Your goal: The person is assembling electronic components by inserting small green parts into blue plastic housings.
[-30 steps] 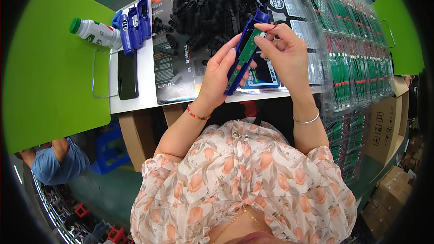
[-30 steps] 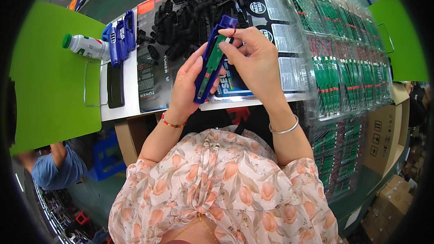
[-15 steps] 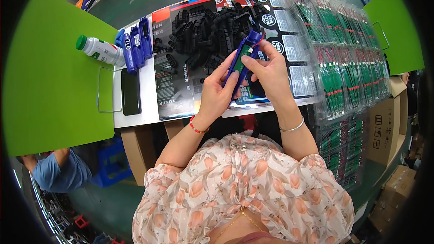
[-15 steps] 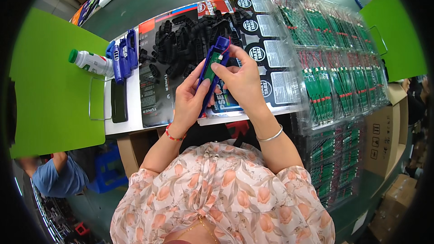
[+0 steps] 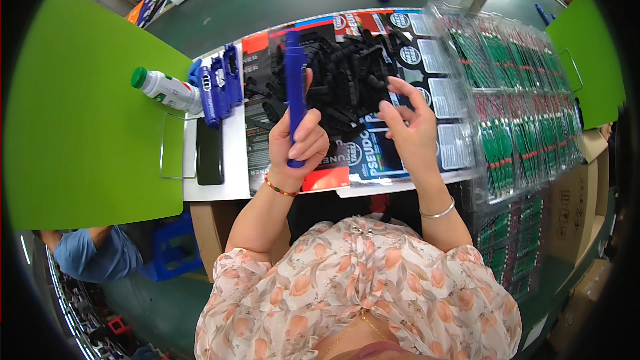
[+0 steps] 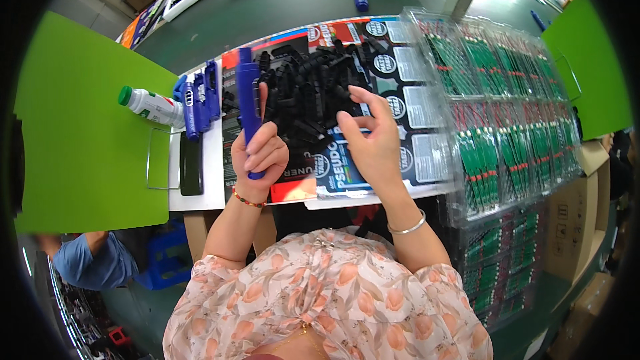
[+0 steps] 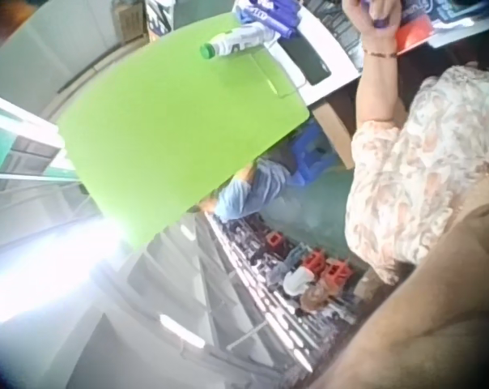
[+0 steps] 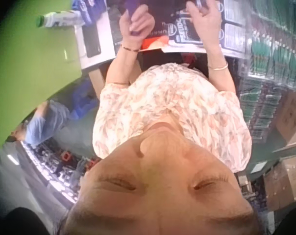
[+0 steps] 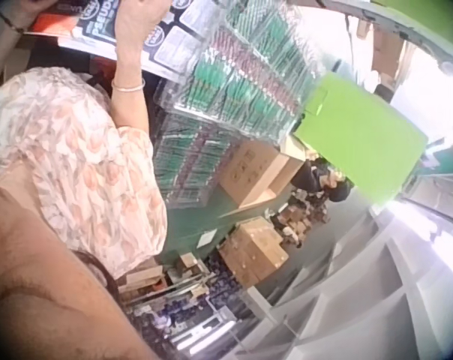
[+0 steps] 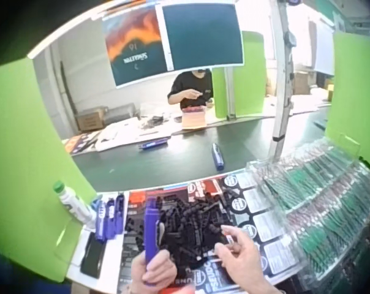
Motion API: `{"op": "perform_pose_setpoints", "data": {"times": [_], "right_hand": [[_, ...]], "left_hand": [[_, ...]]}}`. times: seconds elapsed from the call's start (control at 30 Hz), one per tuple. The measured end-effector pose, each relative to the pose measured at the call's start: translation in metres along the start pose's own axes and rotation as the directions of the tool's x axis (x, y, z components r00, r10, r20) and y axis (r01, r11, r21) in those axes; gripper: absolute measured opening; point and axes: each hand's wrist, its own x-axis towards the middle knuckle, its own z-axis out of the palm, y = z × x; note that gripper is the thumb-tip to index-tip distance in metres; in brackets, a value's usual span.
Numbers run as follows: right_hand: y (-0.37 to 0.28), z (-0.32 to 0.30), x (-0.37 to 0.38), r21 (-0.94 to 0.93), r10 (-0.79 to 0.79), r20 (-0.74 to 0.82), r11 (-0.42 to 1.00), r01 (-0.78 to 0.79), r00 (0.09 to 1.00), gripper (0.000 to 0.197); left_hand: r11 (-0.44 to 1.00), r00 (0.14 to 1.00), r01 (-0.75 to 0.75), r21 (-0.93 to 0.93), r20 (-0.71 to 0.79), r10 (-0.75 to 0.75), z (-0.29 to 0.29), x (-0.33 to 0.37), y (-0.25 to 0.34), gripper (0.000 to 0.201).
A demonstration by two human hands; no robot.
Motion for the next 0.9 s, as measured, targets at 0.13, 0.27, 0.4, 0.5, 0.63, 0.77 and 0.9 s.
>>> {"op": "perform_pose_setpoints", "data": {"times": [0.13,0.27,0.4,0.5,0.63,0.77,0.9], "right_hand": [[-0.005,-0.007,0.005,-0.178,-0.015,-0.036,0.984,0.009,0.999,0.035],[-0.008,-0.012,0.011,-0.425,-0.098,0.034,0.899,0.103,0.995,0.033],[0.003,-0.02,0.019,-0.497,-0.12,0.017,0.86,0.113,0.993,0.033],[0.01,-0.029,0.02,-0.533,-0.093,-0.064,0.845,0.044,0.994,0.029],[0.013,-0.037,0.023,-0.575,-0.09,-0.082,0.818,0.026,0.993,0.024],[0.014,-0.032,0.034,-0.661,-0.098,-0.05,0.749,0.041,0.994,0.023],[0.017,-0.023,0.055,-0.77,-0.163,-0.049,0.635,0.067,0.985,0.024]], "left_hand": [[0.97,0.983,-0.016,-0.244,0.171,0.059,0.0,0.009,0.01,0.07],[0.975,0.981,0.047,-0.218,0.195,-0.004,0.003,0.033,0.035,0.065],[0.911,0.994,0.055,0.408,-0.106,-0.013,0.008,0.09,0.089,0.048],[0.242,0.884,0.273,0.931,-0.342,0.318,-0.02,0.173,0.151,0.018],[-0.078,0.679,0.427,0.901,-0.262,0.686,-0.086,0.253,0.234,0.054],[-0.423,0.593,0.681,0.598,-0.11,0.798,-0.139,0.286,0.282,0.041],[-0.593,0.644,0.731,0.338,-0.055,0.763,-0.15,0.292,0.271,0.041]]}}
